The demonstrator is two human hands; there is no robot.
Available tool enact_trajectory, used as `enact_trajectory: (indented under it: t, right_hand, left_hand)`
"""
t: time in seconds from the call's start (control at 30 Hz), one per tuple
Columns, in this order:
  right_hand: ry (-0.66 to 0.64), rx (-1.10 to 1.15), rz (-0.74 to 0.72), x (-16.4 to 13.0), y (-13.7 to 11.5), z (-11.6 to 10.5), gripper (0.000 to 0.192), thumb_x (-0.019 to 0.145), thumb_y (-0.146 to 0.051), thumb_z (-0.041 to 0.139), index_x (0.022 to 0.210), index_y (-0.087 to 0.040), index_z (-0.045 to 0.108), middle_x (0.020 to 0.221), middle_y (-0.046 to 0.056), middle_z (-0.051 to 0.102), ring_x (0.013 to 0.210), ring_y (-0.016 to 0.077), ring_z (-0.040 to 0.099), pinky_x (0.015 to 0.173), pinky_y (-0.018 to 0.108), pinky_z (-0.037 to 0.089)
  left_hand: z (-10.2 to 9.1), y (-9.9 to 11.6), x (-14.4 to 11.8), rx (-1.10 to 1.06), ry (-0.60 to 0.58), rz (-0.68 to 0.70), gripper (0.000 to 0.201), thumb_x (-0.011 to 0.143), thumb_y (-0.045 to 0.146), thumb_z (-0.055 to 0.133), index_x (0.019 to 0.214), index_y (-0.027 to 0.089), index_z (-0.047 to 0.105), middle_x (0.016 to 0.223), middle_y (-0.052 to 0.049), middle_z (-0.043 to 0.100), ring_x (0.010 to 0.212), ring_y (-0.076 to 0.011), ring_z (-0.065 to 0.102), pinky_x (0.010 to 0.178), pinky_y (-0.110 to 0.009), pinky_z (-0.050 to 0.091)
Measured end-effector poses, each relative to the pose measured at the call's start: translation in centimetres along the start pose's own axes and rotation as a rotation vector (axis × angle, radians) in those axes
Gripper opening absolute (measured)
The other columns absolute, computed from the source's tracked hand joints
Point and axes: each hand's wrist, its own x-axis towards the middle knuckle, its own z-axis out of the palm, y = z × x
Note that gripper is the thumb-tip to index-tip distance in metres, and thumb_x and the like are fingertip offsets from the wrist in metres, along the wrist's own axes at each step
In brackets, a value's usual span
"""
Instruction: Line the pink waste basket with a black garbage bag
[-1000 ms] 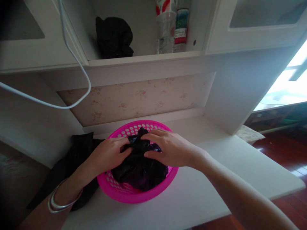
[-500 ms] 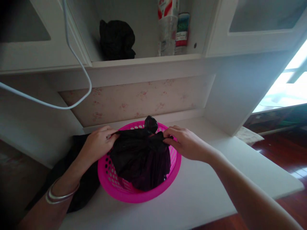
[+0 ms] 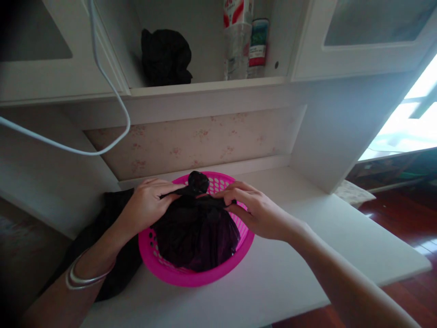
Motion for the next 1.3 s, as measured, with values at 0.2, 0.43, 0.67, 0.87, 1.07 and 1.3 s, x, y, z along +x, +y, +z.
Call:
enact_trajectory:
  t: [0.2,0.43,0.67,0.87,1.07,1.3]
  right_hand:
    - [0.295,0.350,0.162,-3.6,3.1,-0.6,0.008,0.098,-0.034,0.070,0.100,-0.029,0.063,0.096,0.002,0.069,0.097,0.0193,0.068,0.090,0.035,0.056]
    - [0.541,0.755,0.387,-5.7,5.2,-2.0,0.035,0.075,-0.037,0.088,0.106,-0.033,0.075,0.092,-0.002,0.073,0.084,0.0171,0.067,0.072,0.029,0.055]
    - [1.020,0.073,-0.086,-2.4,0.4,-1.4,0.032,0.075,-0.010,0.077,0.102,-0.027,0.071,0.105,0.003,0.066,0.104,0.0233,0.065,0.094,0.044,0.054]
    - [0.503,-0.628,-0.427,0.4,-4.3,0.6,0.037,0.085,-0.011,0.073,0.120,-0.020,0.067,0.128,0.011,0.070,0.123,0.0286,0.064,0.115,0.054,0.050]
    - [0.208,-0.810,-0.397,2.0,-5.0,2.2,0.050,0.101,-0.018,0.058,0.151,-0.022,0.052,0.157,0.006,0.056,0.148,0.0288,0.045,0.131,0.067,0.017]
    - [0.146,-0.783,-0.559,-0.3,-6.3,1.0,0.024,0.100,-0.005,0.055,0.116,-0.009,0.073,0.077,-0.001,0.073,0.077,0.0168,0.067,0.123,0.047,0.040]
  left_hand:
    - [-2.4,-3.9,0.3,-0.422,0.331,-0.543,0.024,0.083,0.043,0.070,0.090,0.023,0.081,0.090,-0.002,0.081,0.091,-0.0290,0.075,0.083,-0.038,0.056]
    - [-3.0,-5.9,-0.5,-0.478,0.710,-0.588,0.027,0.071,0.029,0.067,0.097,0.022,0.064,0.090,-0.001,0.067,0.084,-0.0208,0.066,0.075,-0.034,0.054]
    - [-1.7,3.3,-1.6,0.223,0.208,0.385,0.033,0.096,0.021,0.066,0.129,0.017,0.062,0.131,-0.014,0.067,0.124,-0.0271,0.064,0.109,-0.043,0.050]
    - [-0.1,1.8,1.2,0.389,-0.276,0.026,0.040,0.097,0.035,0.069,0.132,0.014,0.065,0.119,-0.013,0.076,0.107,-0.0368,0.074,0.090,-0.051,0.061]
    - [-2.7,5.1,-2.0,0.377,-0.182,0.363,0.018,0.093,0.006,0.059,0.088,0.019,0.070,0.086,-0.004,0.071,0.080,-0.0272,0.072,0.072,-0.040,0.058]
    - [-5.4,7.2,-6.7,0.349,-0.317,0.273,0.026,0.109,0.036,0.047,0.117,0.022,0.067,0.099,-0.002,0.079,0.076,-0.0249,0.077,0.059,-0.040,0.056]
